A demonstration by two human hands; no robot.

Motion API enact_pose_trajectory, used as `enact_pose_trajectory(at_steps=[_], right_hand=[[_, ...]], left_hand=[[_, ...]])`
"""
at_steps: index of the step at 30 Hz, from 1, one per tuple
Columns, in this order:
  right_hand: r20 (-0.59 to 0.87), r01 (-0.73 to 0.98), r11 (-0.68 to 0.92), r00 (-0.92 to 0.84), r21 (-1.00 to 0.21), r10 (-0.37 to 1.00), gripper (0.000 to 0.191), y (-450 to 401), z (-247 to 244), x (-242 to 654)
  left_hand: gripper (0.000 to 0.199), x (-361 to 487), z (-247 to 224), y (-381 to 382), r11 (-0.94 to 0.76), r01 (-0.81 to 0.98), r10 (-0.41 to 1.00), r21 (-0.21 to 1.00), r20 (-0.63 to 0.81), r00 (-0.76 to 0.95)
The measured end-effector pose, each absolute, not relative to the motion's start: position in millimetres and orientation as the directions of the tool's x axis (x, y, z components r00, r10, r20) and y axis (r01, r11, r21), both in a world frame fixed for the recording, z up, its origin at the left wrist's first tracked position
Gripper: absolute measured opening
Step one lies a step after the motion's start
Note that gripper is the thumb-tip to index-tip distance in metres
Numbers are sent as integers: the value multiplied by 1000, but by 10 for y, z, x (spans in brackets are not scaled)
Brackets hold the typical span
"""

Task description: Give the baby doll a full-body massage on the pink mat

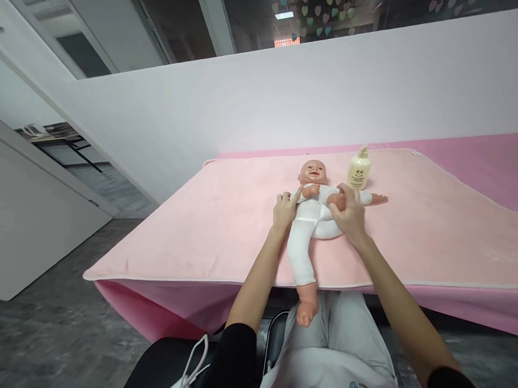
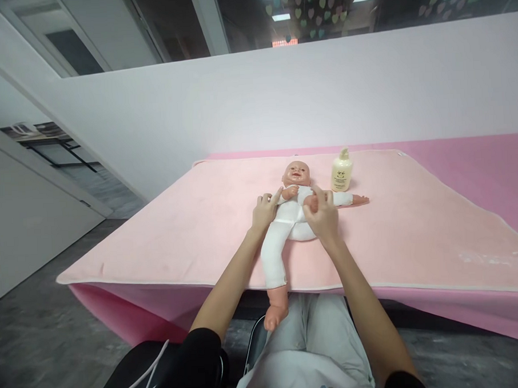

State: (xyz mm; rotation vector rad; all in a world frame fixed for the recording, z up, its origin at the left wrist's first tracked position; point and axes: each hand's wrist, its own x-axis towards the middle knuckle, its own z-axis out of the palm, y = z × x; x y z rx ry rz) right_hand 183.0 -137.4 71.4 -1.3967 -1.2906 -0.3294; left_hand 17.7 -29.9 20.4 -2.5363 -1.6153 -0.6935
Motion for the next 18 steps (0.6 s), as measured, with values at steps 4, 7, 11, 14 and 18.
enact_pose_trajectory(at_steps=[4, 7, 11, 14, 18], right_hand=[[840, 839, 259, 352, -478, 413, 38, -1437, 759, 1782], [927, 863, 342, 361, -372, 99, 45, -1975, 691, 1762], [971, 905, 364, 241, -221, -9, 46, -2593, 418, 1688], [989, 912, 386, 145, -137, 10, 45, -2516, 375, 1668], [913, 858, 319, 348, -402, 213, 34, -1817, 542, 1724]], left_hand=[[53, 157, 169, -277, -399, 862, 884, 312, 380, 272], [59, 124, 135, -225, -237, 710, 954, 663, 299, 40], [61, 84, 109, -159, -33, 376, 980, 926, 103, -168], [68, 86, 119, -188, -101, 406, 974, 908, 173, -146], [64, 132, 168, -295, -300, 725, 921, 620, 386, 51]])
